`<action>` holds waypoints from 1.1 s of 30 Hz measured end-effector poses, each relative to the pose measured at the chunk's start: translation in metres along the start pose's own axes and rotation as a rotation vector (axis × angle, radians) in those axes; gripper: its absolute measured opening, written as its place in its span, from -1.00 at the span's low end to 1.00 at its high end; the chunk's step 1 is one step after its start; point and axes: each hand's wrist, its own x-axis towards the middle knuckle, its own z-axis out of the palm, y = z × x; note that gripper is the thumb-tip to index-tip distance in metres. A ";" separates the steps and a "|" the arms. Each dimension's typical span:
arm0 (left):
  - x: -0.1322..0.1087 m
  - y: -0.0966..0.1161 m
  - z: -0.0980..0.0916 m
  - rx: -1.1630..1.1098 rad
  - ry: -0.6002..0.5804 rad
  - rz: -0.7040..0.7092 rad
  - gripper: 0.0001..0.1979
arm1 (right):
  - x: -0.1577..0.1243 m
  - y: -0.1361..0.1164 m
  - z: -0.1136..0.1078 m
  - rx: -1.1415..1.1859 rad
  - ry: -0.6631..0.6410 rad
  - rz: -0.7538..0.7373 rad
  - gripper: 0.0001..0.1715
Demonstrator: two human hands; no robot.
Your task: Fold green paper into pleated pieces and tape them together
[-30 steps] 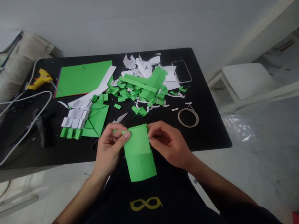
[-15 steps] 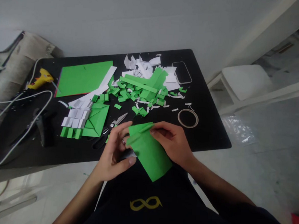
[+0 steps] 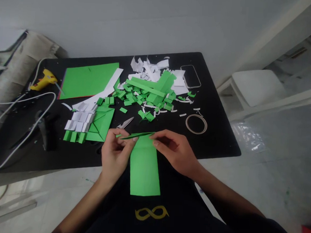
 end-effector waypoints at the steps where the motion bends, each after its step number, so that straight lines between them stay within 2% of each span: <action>1: 0.000 0.000 0.001 -0.011 0.013 -0.002 -0.69 | -0.001 0.001 0.000 0.012 -0.014 0.009 -0.84; 4: 0.000 -0.001 0.003 -0.034 0.055 0.020 -0.65 | -0.002 0.005 0.001 0.012 -0.041 0.029 -0.70; 7: -0.001 -0.001 0.001 0.002 0.041 0.074 -0.72 | -0.002 0.009 0.002 0.027 -0.028 0.046 -0.69; 10: -0.003 -0.001 -0.005 0.066 -0.057 0.143 -0.83 | -0.001 0.010 0.002 0.057 -0.004 0.075 -0.68; 14: -0.005 -0.004 -0.013 0.104 -0.221 0.217 -0.69 | 0.000 0.010 0.001 0.089 0.014 0.067 -0.68; 17: -0.006 -0.009 -0.013 0.057 -0.287 0.205 -0.69 | 0.000 0.012 0.001 0.136 0.007 0.067 -0.68; 23: -0.007 -0.013 -0.008 0.045 -0.181 0.194 -0.79 | 0.000 0.012 0.001 0.124 0.006 -0.001 -0.68; 28: -0.006 -0.005 -0.004 -0.020 -0.182 0.142 -0.78 | 0.000 0.011 0.002 0.138 -0.013 -0.040 -0.65; 33: -0.003 0.004 -0.001 -0.032 -0.169 0.158 -0.80 | -0.002 0.011 0.004 0.082 0.037 -0.042 -0.63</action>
